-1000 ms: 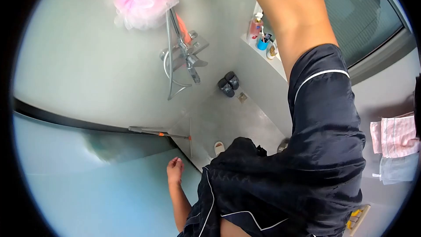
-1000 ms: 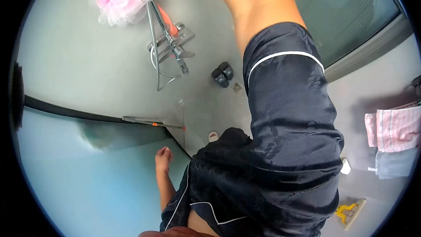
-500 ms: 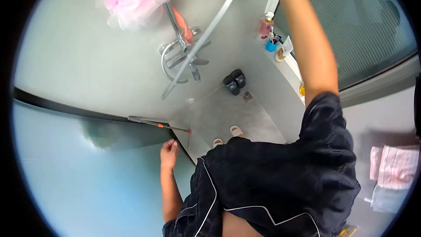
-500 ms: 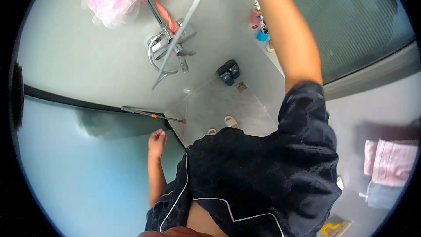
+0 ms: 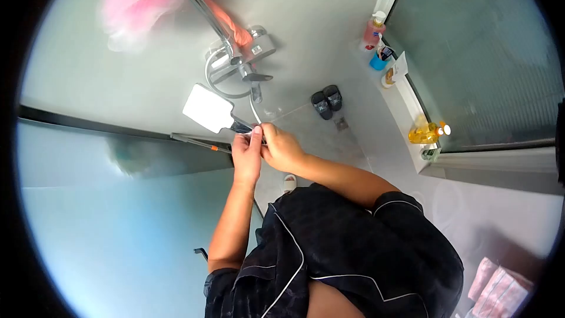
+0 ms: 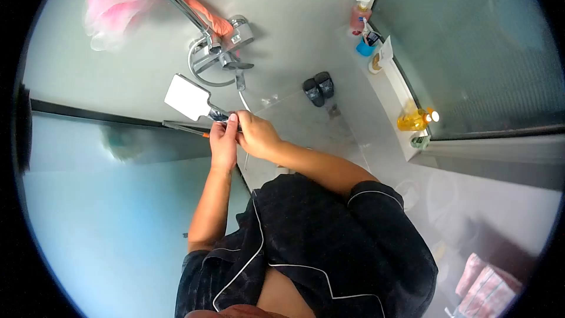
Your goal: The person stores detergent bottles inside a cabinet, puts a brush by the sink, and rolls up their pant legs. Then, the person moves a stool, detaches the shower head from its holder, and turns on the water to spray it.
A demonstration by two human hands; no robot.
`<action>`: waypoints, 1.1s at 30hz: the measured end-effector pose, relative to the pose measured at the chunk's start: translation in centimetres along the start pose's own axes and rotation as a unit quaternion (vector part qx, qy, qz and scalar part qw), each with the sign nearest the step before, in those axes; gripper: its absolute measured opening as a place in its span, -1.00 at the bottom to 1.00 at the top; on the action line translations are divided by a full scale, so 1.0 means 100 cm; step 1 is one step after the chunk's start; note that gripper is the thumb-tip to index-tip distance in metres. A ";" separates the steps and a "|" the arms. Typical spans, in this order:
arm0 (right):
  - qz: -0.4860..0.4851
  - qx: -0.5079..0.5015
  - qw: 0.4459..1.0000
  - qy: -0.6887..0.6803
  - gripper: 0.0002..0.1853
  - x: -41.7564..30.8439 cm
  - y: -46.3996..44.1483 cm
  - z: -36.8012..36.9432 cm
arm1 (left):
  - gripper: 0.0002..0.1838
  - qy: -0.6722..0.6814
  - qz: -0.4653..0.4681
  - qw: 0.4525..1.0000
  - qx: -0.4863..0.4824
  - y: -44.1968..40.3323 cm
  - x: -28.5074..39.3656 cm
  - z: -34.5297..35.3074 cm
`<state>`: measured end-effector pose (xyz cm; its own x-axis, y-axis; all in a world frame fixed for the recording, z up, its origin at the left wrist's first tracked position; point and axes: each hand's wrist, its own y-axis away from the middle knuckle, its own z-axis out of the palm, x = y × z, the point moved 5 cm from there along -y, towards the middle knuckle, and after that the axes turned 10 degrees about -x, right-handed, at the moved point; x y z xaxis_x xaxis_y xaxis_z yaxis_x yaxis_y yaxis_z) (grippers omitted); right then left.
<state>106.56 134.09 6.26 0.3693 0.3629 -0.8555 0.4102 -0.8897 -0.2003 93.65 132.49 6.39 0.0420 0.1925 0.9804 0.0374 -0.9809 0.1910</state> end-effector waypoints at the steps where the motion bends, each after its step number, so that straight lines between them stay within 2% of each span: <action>1: -0.013 -0.039 0.999 -0.012 -0.53 0.003 0.000 0.004 | -0.74 0.051 0.018 0.999 0.003 0.003 -0.002 0.002; 3: -0.026 -0.083 0.996 -0.029 -0.57 0.011 -0.003 0.001 | -0.79 0.050 -0.039 0.998 0.017 0.013 -0.009 -0.010; 4: -0.027 -0.154 0.987 -0.029 -0.59 0.018 -0.014 -0.006 | -0.83 0.061 -0.027 0.998 -0.002 0.012 -0.027 -0.021; 5: -0.029 -0.224 0.974 -0.029 -0.61 0.028 -0.026 -0.009 | -0.84 0.046 -0.055 0.997 0.015 0.019 -0.026 -0.026; 9: 0.027 -0.085 0.992 -0.094 -0.70 0.062 -0.096 -0.051 | -0.84 0.017 -0.055 0.998 -0.022 0.039 -0.028 -0.026; 11: 0.099 -0.122 0.963 -0.220 -0.70 0.060 -0.121 -0.063 | -0.82 -0.013 -0.050 0.998 -0.027 0.045 -0.031 -0.026; 14: 0.129 -0.128 0.939 -0.291 -0.68 0.061 -0.151 -0.068 | -0.81 -0.060 -0.071 0.996 -0.004 0.057 -0.026 -0.020; 19: 0.158 -0.115 0.932 -0.304 -0.63 0.038 -0.175 -0.075 | -0.80 -0.115 -0.058 0.991 -0.021 0.067 -0.025 -0.030; 21: 0.208 -0.121 0.914 -0.327 -0.61 0.035 -0.184 -0.072 | -0.80 -0.112 -0.049 0.992 -0.020 0.074 -0.024 -0.039; 23: 0.216 -0.123 0.905 -0.344 -0.59 0.038 -0.193 -0.068 | -0.66 -0.173 -0.116 0.977 -0.037 0.082 -0.031 -0.056; 25: 0.225 -0.148 0.888 -0.372 -0.60 0.035 -0.197 -0.066 | -0.68 -0.165 -0.101 0.980 -0.046 0.088 -0.032 -0.067; 33: 0.235 -0.152 0.888 -0.365 -0.64 0.033 -0.201 -0.062 | -0.77 -0.140 -0.039 0.988 -0.054 0.101 -0.033 -0.086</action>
<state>104.71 154.90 10.39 -0.0330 -0.4041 -0.9141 0.6013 -0.7386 0.3048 85.35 121.68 5.47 0.3174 0.2537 0.9137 -0.0554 -0.9570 0.2849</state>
